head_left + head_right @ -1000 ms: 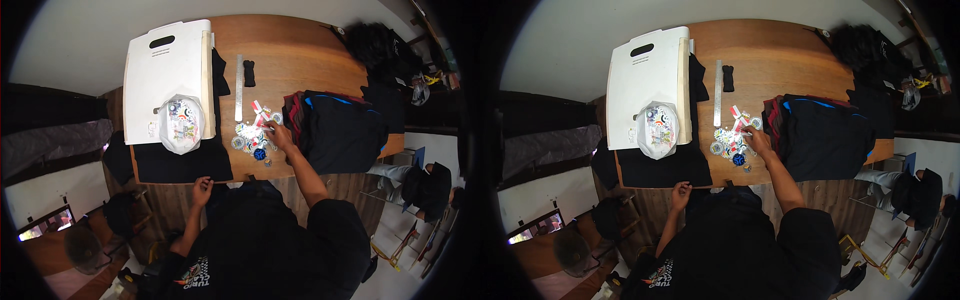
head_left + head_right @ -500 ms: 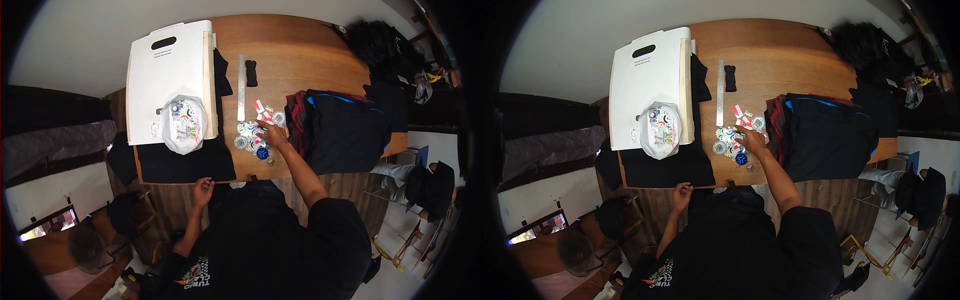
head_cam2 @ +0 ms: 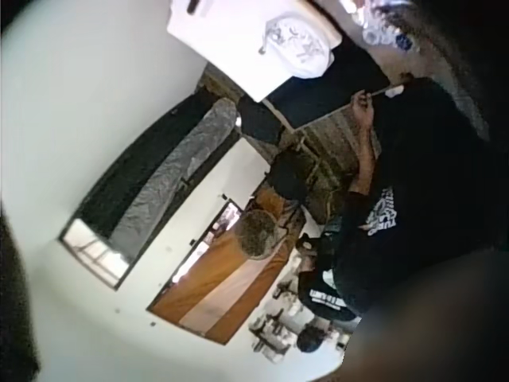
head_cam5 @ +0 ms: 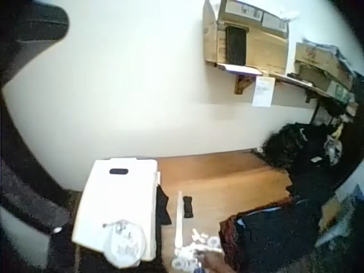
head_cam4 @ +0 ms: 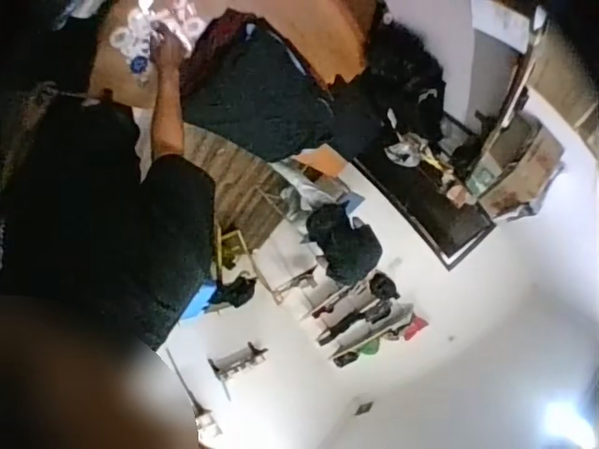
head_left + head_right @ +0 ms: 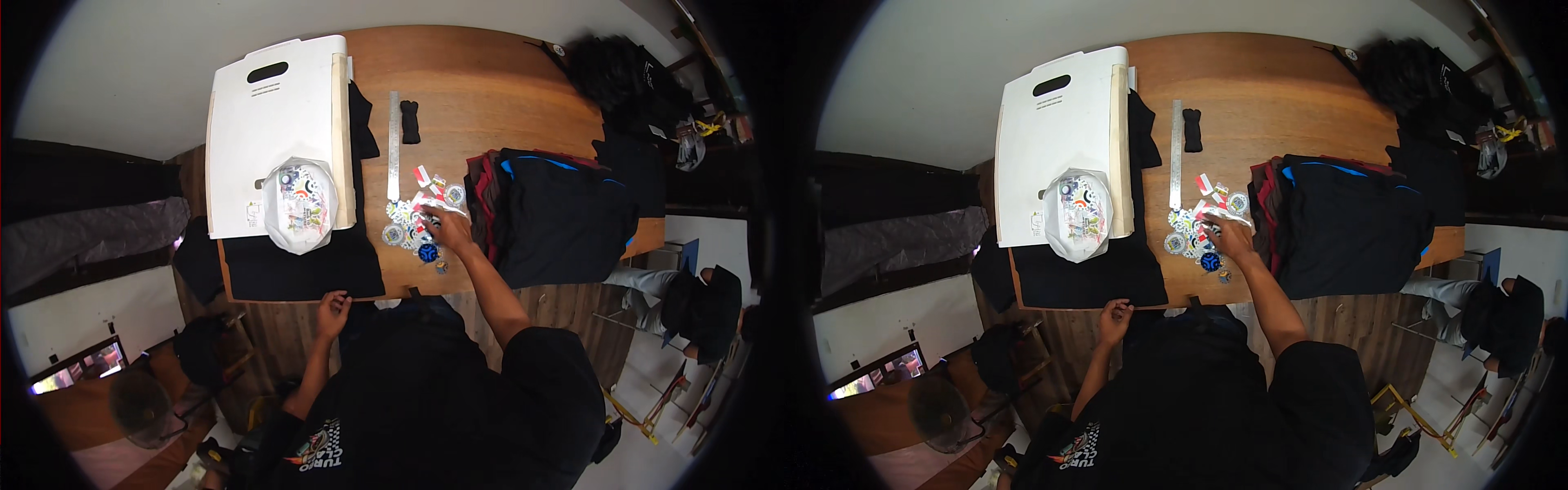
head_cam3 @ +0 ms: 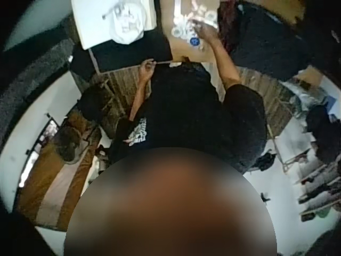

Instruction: Trimming individual stickers from a sheet or pile using scissors.

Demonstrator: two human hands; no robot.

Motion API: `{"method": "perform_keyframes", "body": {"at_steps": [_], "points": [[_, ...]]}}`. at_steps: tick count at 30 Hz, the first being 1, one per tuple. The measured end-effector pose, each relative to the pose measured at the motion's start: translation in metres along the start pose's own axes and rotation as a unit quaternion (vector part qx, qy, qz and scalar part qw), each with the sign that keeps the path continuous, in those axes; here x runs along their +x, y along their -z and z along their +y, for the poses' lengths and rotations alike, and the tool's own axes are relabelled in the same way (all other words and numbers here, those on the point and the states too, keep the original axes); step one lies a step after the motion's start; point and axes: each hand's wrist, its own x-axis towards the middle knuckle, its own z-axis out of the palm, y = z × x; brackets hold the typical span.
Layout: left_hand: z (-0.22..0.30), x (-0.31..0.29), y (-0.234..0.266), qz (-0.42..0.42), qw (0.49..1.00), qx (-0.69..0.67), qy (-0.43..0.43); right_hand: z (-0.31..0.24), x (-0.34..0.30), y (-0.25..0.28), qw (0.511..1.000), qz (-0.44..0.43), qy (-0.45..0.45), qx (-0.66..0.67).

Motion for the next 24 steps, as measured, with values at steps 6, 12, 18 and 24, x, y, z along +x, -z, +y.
{"method": "perform_keyframes", "body": {"at_steps": [6,12,18,24], "points": [[0.009,0.002,0.004,0.006,1.000,0.005,-0.007,-0.010,0.003,0.002,0.998,-0.013,-0.061,0.025],[-0.005,0.002,0.004,0.004,1.000,-0.002,-0.003,0.007,0.010,-0.013,0.997,0.035,-0.062,-0.002],[-0.008,0.003,0.001,0.000,1.000,-0.010,-0.013,-0.008,0.014,0.000,0.995,0.019,-0.090,0.032],[-0.007,0.003,0.002,0.001,1.000,0.009,-0.023,0.001,0.013,-0.005,0.993,0.054,-0.102,0.029]]}}
